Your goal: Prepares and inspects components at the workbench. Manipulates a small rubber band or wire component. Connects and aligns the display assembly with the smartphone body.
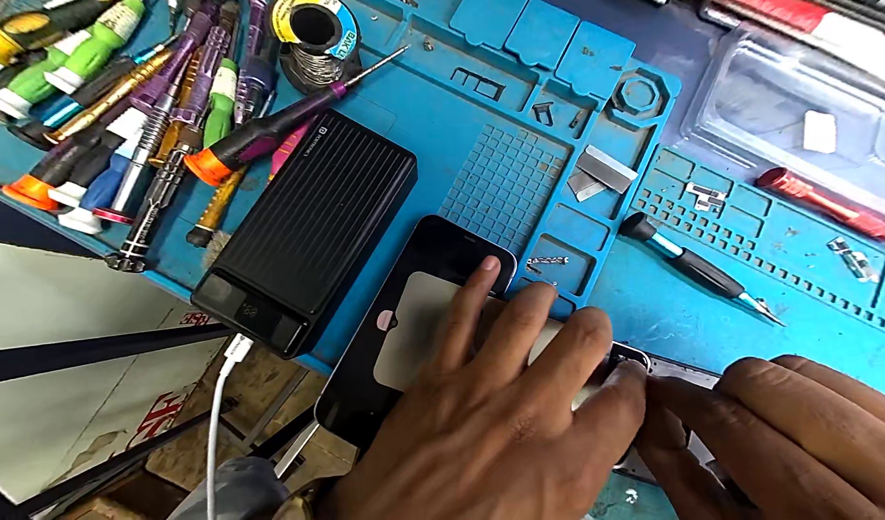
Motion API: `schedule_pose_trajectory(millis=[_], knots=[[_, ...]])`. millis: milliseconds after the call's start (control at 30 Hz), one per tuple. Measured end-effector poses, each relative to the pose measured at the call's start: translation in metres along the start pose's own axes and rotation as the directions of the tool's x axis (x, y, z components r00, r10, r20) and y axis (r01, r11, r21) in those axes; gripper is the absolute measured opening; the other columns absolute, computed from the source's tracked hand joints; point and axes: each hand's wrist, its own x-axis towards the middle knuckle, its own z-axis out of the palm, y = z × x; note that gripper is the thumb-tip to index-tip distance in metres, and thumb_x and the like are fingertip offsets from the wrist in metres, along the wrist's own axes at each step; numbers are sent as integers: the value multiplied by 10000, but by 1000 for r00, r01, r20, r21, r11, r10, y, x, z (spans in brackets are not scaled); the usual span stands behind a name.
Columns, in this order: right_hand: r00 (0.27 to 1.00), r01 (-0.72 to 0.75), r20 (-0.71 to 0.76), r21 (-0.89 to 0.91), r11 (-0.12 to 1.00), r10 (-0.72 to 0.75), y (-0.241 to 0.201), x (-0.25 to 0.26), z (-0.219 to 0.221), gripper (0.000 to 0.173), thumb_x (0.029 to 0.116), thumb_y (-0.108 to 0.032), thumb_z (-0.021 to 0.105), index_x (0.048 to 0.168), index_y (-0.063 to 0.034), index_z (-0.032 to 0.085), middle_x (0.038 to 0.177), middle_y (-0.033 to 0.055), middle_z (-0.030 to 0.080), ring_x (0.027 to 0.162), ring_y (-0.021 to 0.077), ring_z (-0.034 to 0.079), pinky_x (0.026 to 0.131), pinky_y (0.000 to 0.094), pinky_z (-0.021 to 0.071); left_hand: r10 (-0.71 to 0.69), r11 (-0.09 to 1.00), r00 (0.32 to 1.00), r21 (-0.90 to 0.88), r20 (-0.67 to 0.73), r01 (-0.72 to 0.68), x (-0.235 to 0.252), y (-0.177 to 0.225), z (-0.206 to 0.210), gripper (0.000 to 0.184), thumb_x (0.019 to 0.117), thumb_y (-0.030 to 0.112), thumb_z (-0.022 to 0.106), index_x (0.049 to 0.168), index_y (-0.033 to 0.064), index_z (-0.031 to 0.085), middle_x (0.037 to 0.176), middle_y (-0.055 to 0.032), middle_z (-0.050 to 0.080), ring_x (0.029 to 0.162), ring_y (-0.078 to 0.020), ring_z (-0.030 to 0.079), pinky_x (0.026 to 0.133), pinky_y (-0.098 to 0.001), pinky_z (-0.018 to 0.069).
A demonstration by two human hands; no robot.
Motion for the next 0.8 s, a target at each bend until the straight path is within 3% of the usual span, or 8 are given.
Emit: schedule_pose_trajectory(millis=[333,800], knots=[[999,14,-38,60,998,-12,4,-1,6,220,965,-196,625,816,-53,702,718,98,553,648,248,521,537,367,358,-31,998,999,56,7,31,-2,5,-2,375,1015,355,539,1377,338,635,1446,-58,547,1454,-375,373,1210,-701,123],[999,26,24,181,983,-31,-15,-22,-6,128,949,-146,681,898,-44,739,729,111,584,665,262,541,565,357,406,-33,997,999,69,9,32,-3,7,-2,419,1029,359,518,1439,325,596,1448,-56,550,1452,-366,380,1211,-698,134]])
